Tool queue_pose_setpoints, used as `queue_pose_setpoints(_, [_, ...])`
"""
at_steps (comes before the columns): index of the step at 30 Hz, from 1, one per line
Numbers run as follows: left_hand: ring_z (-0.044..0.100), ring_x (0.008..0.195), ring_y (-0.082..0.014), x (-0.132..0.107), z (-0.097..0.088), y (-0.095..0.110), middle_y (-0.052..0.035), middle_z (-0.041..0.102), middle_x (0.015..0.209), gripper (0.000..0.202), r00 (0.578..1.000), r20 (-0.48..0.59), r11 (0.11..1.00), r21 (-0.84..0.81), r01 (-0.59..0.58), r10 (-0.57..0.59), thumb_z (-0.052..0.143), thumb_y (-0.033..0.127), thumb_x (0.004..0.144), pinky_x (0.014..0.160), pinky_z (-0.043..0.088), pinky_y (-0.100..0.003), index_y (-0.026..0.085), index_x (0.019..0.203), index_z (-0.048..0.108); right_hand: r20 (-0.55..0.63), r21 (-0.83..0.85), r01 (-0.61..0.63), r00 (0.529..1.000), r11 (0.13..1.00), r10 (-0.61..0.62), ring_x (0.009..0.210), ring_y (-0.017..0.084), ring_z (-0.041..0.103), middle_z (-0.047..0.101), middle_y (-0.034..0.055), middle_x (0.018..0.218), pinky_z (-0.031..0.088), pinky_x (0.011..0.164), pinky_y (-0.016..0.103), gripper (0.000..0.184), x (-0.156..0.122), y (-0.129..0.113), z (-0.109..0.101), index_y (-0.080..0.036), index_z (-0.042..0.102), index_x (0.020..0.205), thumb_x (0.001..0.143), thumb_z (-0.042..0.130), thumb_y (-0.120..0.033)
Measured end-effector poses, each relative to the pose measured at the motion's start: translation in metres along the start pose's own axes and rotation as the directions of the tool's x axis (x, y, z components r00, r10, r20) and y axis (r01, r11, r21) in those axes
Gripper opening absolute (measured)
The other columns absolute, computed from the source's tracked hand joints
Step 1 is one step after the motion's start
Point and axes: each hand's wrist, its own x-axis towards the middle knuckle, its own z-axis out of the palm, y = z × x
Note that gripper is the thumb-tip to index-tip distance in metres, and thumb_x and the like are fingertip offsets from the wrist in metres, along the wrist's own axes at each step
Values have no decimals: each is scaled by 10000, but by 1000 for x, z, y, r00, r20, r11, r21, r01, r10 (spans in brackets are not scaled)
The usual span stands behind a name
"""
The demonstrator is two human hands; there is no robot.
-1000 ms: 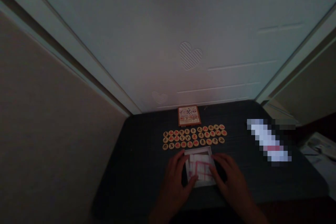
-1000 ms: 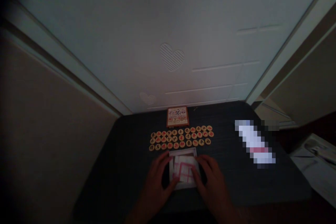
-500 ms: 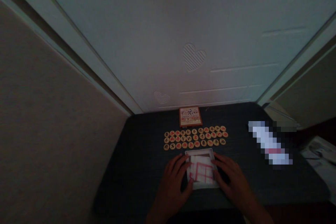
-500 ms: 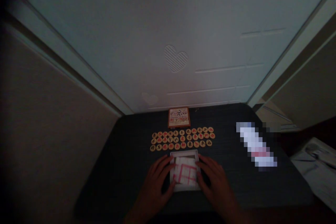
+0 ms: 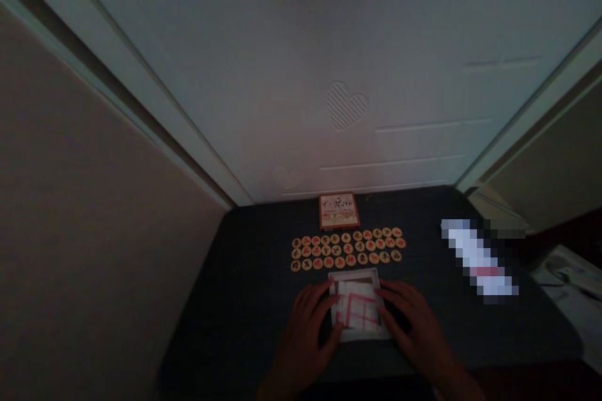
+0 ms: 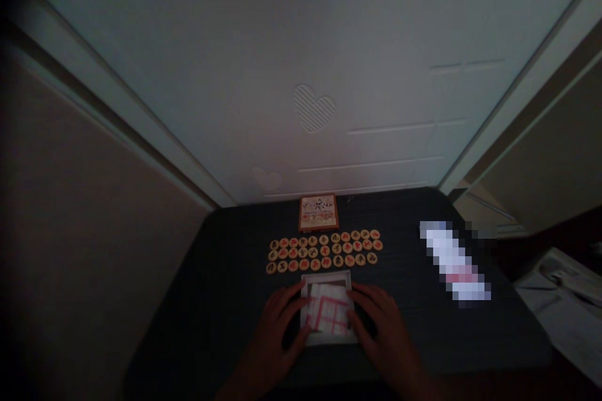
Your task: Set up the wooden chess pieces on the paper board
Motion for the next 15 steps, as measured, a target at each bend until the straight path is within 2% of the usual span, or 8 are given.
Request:
queue_pose_setpoints(4, [507,1374,-307,-2,-1,-4,-78,508,1523,403,999,-43,998,-50,27,-29,597,301,968,1114,473,-555,313,1369,565,-18,34,-78,997,996,79,1183,257,660,687,77,1292,577,994,429,392,4,4,-11,-288,612,1342,968,589,-399])
queue_pose_setpoints(8, [523,1361,-289,-4,2,-9,-97,508,1513,406,997,-58,995,-96,37,-43,590,301,975,1092,503,-519,307,1379,551,-70,-11,-158,985,987,157,1181,261,653,682,80,1281,560,1011,453,356,19,21,-29,-276,613,1306,978,572,-407])
queue_pose_setpoints(12, [523,1357,-294,-5,8,-12,-86,526,1495,368,997,-73,997,-77,14,-19,588,295,972,1092,494,-547,313,1339,581,-119,-76,-172,979,982,162,1184,281,641,679,96,1267,540,1024,492,326,36,39,-39,-258,631,1262,980,556,-403])
queue_pose_setpoints(15, [519,1361,-295,-5,9,-12,-70,528,1495,342,997,-73,998,-62,15,-20,586,287,970,1105,480,-562,323,1309,606,-118,-118,-132,986,984,118,1193,280,634,669,100,1286,528,1037,499,329,40,47,-34,-252,627,1271,985,549,-393])
